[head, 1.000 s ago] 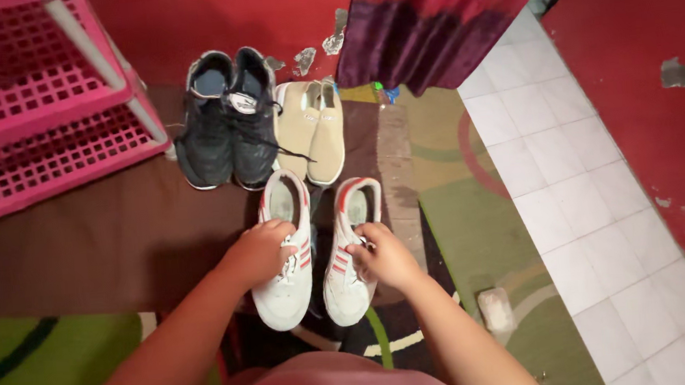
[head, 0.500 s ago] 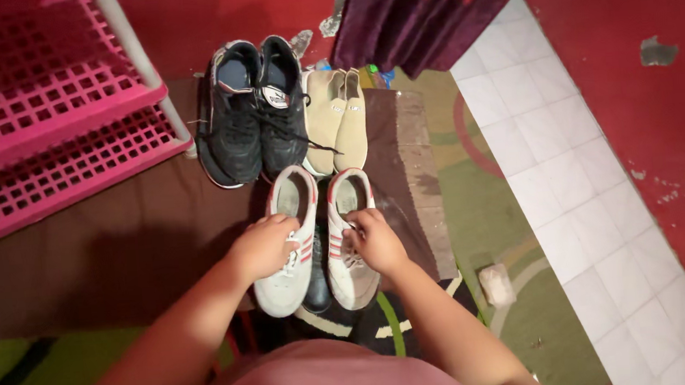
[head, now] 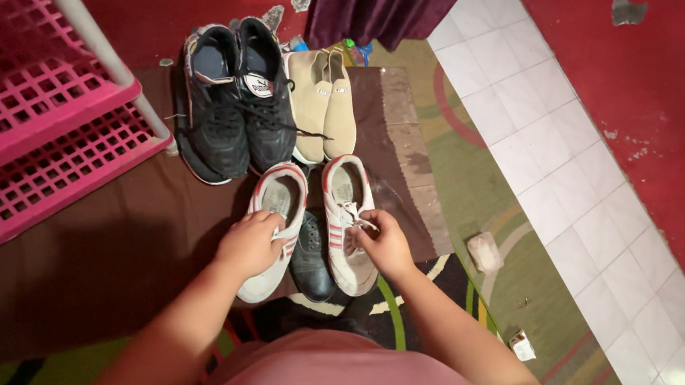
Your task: The person organizes shoes by picking up a pair of dark sneakers with green accents, tying the laces, and placing them on a pink shoe rack. They then pick up a pair of white sneakers, tie the laces, and place them on the floor next to other shoes.
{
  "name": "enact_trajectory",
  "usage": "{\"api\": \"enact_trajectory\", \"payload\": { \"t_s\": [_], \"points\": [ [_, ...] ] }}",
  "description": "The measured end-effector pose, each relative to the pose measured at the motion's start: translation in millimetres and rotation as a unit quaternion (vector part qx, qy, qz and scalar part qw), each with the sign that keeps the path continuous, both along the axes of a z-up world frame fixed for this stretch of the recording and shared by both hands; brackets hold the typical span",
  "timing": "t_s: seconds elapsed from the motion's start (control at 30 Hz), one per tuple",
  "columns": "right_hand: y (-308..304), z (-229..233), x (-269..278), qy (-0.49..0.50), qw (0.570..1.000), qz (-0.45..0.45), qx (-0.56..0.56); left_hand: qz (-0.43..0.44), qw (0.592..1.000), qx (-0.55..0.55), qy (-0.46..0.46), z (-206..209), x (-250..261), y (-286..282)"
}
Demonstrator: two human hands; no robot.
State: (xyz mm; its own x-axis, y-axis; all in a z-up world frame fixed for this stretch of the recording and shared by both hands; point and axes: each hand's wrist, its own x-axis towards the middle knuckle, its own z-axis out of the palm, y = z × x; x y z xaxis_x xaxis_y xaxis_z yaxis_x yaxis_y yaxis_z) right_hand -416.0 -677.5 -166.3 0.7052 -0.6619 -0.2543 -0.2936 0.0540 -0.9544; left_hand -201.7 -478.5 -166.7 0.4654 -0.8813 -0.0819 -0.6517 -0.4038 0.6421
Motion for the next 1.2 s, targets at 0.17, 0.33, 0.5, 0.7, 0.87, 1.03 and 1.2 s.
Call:
{"api": "enact_trajectory", "payload": {
  "t_s": [0.17, 0.33, 0.5, 0.7, 0.87, 1.03, 1.2],
  "points": [
    [6.9, 18.0, 6.3, 0.047, 0.997, -0.018, -0.054, 0.056, 0.998, -0.036, -0.005, 29.6, -13.4, -8.6],
    [-7.0, 28.8, 1.9, 0.068, 0.981, -0.01, -0.179, 0.031, 0.998, -0.015, -0.054, 44.0, -26.7, -26.6],
    [-27.4, 54.4, 2.3, -0.071, 0.994, -0.043, -0.072, -0.039, 0.997, -0.065, -0.01, 44.7, -52.9, -66.5],
    [-43.2, 134.3, -8.1, -0.144, 0.986, -0.053, -0.06, -0.057, 0.998, 0.021, -0.03, 34.5, -69.7, -98.0],
    [-50.3, 116.6, -23.3, -0.124, 0.989, -0.052, -0.055, -0.039, 0.997, 0.032, -0.059, 25.7, -70.0, -106.5],
    [-47.7, 39.0, -29.8, -0.097, 0.992, -0.077, 0.022, -0.051, 0.997, -0.03, -0.048, 31.0, -62.0, -106.2],
    [-25.6, 0.1, -20.1, -0.008, 1.0, 0.006, 0.011, -0.069, 0.987, -0.126, 0.076, 45.6, -51.4, -104.6]
  ]
}}
